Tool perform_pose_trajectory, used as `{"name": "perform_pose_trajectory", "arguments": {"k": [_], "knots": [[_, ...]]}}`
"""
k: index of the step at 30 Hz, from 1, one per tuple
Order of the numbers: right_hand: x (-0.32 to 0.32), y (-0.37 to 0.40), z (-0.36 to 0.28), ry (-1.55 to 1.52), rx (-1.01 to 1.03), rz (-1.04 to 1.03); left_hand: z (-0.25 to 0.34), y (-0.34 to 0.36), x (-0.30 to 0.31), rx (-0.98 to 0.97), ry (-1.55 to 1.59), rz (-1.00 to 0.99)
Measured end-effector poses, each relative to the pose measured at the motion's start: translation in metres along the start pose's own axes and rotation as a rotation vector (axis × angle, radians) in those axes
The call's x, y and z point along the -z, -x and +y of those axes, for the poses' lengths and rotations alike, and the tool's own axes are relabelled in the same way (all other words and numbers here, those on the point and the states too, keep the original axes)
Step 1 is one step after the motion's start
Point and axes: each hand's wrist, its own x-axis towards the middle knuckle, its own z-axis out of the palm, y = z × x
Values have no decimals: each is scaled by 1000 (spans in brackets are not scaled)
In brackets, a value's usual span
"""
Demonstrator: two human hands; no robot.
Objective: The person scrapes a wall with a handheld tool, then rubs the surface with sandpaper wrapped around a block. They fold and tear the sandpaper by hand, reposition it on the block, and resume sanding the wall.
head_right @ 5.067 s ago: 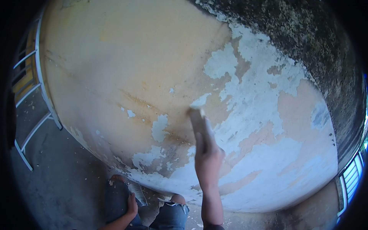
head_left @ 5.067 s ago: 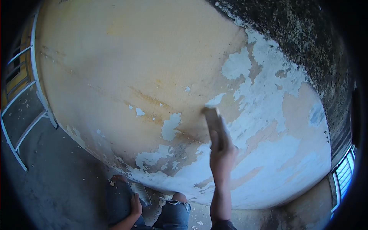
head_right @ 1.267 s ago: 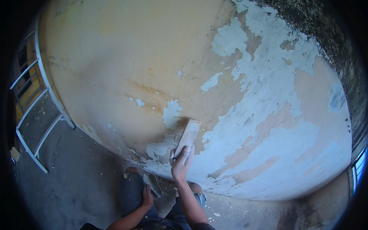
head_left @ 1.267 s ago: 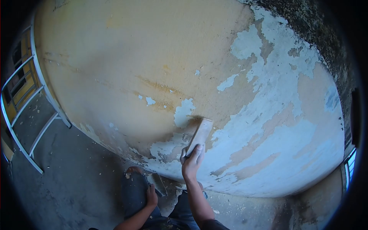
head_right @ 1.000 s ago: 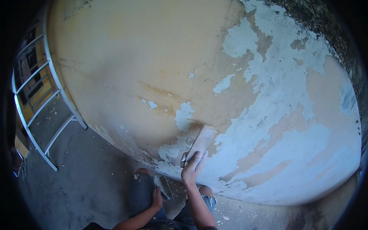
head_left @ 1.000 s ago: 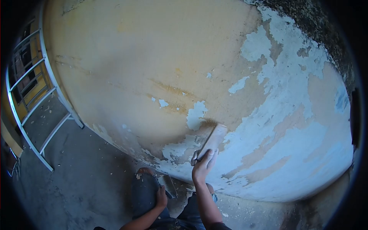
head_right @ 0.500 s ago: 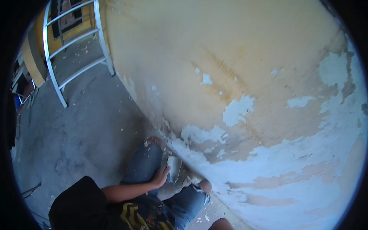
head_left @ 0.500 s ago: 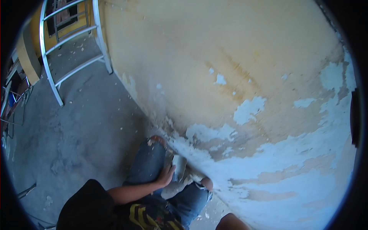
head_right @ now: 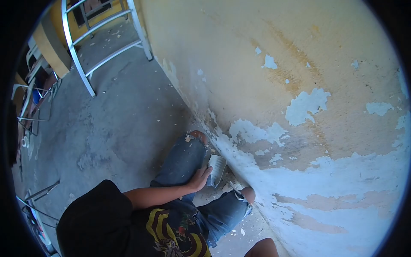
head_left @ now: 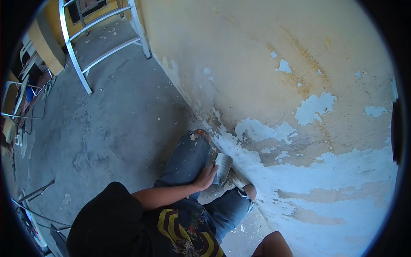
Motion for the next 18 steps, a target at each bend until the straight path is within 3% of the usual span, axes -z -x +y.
{"name": "perform_pose_trajectory", "arguments": {"k": [13,18], "knots": [[0,-4,-3,-2,18,-38,-1,-2,2,82,27,-119],[0,-4,-3,-3,28,-55,1,-1,-2,17,62,-41]]}}
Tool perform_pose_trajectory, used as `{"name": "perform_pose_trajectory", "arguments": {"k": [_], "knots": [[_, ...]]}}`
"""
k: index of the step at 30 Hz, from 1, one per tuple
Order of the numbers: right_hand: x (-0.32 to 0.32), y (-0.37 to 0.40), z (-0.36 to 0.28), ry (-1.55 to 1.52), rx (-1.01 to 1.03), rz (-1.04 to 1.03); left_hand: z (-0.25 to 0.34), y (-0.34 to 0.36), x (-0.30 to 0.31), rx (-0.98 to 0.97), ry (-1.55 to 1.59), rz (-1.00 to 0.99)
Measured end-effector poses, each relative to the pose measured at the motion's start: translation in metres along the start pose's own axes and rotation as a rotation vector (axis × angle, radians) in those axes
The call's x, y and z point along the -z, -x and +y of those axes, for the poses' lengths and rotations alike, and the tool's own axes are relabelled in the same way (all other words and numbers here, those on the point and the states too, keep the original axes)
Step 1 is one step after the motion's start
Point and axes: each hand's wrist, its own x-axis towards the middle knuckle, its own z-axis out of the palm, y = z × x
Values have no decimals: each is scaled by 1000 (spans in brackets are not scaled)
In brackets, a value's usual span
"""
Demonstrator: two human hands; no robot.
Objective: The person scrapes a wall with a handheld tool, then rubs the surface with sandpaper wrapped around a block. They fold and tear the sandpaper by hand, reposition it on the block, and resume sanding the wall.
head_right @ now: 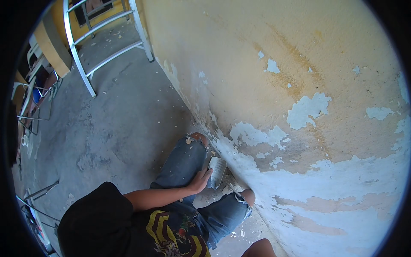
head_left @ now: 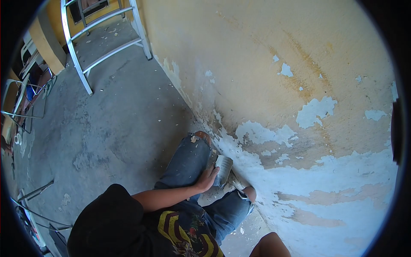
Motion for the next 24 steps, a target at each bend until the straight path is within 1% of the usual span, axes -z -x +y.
{"name": "perform_pose_trajectory", "arguments": {"k": [1,2,4,5,7,8,9,11,13,14,15,17,18,19,21,22,24], "knots": [[1,0,-1,1,0,1,0,1,-1,-34,51,38],[1,0,-2,2,3,-3,-1,1,-1,-33,50,35],[0,0,-3,-1,9,-5,-2,0,1,47,-28,-3],[-1,1,-1,1,6,-14,-4,-1,2,44,-22,-10],[-5,1,2,2,8,-27,-7,-1,0,-8,-56,31],[-9,2,6,3,3,-32,-14,-4,-4,-30,9,45],[-13,6,12,3,-16,-47,-12,-6,-5,-42,18,27],[-26,16,37,24,-107,-68,-11,-4,-2,-4,26,43],[-35,36,81,128,-317,-109,-7,-3,4,-40,54,33],[-34,49,112,219,-477,-156,-2,-3,6,-64,78,69],[-27,64,146,357,-664,-236,1,-1,9,-84,102,103],[-5,92,203,624,-914,-458,11,3,14,-79,139,87],[7,107,223,821,-904,-573,16,3,15,-82,180,79],[1,115,231,850,-846,-575,19,3,15,-71,196,70],[-7,125,251,1040,-648,-567,21,6,17,-104,167,118],[-13,126,258,1060,-649,-572,20,5,18,-83,198,118],[-30,126,275,1121,-393,-595,17,5,21,-55,231,122]]}}
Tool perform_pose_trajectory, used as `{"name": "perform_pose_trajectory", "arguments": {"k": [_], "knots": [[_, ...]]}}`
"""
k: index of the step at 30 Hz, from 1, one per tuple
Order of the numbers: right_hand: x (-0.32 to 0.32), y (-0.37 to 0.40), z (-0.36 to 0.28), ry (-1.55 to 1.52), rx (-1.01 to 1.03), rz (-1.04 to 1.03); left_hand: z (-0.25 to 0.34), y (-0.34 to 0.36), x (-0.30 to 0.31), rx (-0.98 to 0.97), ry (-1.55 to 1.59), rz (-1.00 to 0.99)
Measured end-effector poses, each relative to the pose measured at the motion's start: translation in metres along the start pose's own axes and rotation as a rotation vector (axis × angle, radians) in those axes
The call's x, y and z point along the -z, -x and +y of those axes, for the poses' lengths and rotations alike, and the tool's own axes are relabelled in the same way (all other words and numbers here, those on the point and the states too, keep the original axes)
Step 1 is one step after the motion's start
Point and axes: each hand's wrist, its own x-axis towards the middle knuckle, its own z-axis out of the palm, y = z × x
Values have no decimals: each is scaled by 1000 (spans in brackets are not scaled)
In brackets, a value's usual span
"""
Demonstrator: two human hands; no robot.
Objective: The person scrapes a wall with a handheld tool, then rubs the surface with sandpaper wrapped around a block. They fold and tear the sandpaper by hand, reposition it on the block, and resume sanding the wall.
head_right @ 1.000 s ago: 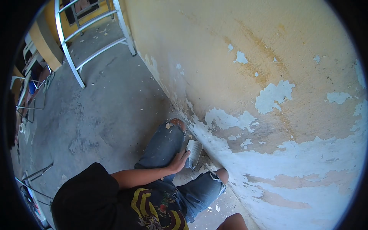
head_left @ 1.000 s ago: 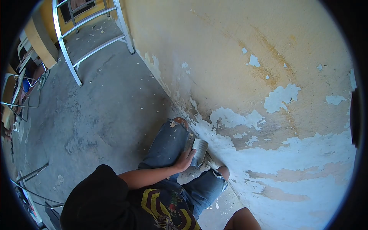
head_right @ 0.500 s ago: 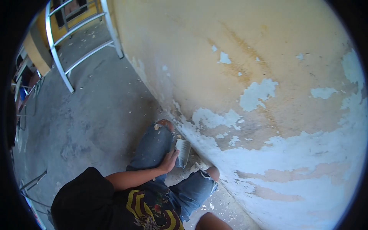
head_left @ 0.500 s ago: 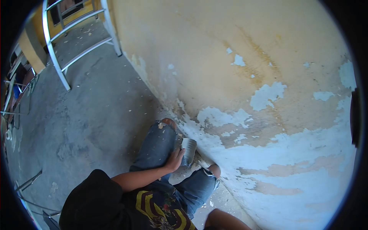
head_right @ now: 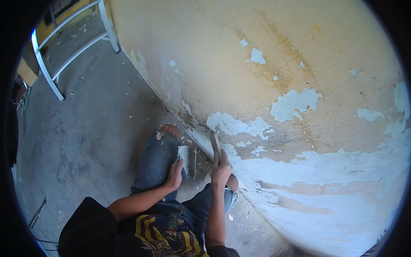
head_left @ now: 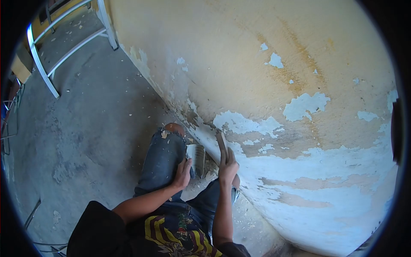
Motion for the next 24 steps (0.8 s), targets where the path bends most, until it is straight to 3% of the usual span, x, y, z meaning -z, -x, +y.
{"name": "perform_pose_trajectory", "arguments": {"k": [4,5,6,7,9,11,14,19,24], "knots": [[-46,-38,-44,-126,45,-23,-8,3,10,54,-34,-16],[-66,-46,-54,-21,-3,-137,-10,5,10,45,-31,-25],[-98,-55,-45,59,93,-193,-9,6,7,48,-30,-29],[-98,-55,-69,30,10,-222,-6,6,5,14,15,-9],[-101,-44,-71,-91,89,-60,5,0,7,-37,58,12],[-73,-25,-62,-88,-25,-114,14,3,11,-50,71,8],[-36,0,-36,-93,-57,-36,12,-1,15,-74,58,109],[-24,0,-31,-71,-26,79,7,0,15,43,129,103],[-67,-30,-66,-57,-91,-98,11,5,10,51,141,50]]}}
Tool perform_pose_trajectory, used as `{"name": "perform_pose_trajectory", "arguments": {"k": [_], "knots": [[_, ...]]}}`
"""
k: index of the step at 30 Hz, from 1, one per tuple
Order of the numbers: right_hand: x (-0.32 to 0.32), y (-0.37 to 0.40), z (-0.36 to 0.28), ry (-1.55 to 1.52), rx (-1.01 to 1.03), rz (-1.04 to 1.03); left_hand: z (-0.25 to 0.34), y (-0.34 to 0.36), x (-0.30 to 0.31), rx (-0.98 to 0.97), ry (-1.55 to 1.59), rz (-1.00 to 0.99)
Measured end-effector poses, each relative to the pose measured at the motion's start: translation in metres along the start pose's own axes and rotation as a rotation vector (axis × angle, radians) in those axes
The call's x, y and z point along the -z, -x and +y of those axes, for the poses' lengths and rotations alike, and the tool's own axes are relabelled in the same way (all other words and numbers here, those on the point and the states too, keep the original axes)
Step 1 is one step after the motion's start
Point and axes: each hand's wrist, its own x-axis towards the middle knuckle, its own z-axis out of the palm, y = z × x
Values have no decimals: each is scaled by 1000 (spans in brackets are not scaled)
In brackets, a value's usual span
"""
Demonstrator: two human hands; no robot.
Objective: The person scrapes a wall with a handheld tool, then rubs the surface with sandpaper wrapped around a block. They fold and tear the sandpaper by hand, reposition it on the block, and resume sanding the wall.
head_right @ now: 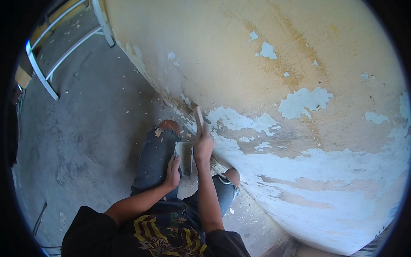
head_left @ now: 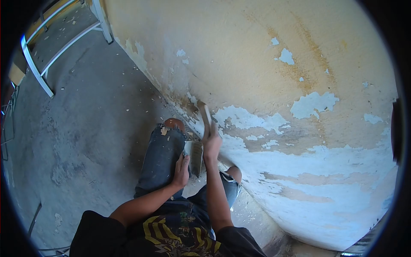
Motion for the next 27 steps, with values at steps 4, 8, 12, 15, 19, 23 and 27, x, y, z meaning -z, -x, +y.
{"name": "perform_pose_trajectory", "arguments": {"k": [4,8,12,15,19,23,27], "knots": [[5,2,8,-20,96,-6,-3,-3,-2,-64,43,-40],[38,36,47,-3,82,91,0,-5,-3,-49,56,-5],[51,29,51,-4,61,88,6,0,-4,35,-1,34],[19,4,32,56,61,-31,-8,-2,-2,4,66,-10],[-20,-15,21,56,137,-87,-6,-1,-1,-34,-4,-38],[13,27,36,-23,14,31,0,-7,1,-71,22,-12],[45,45,68,-12,72,201,-5,-5,3,36,-31,85]]}}
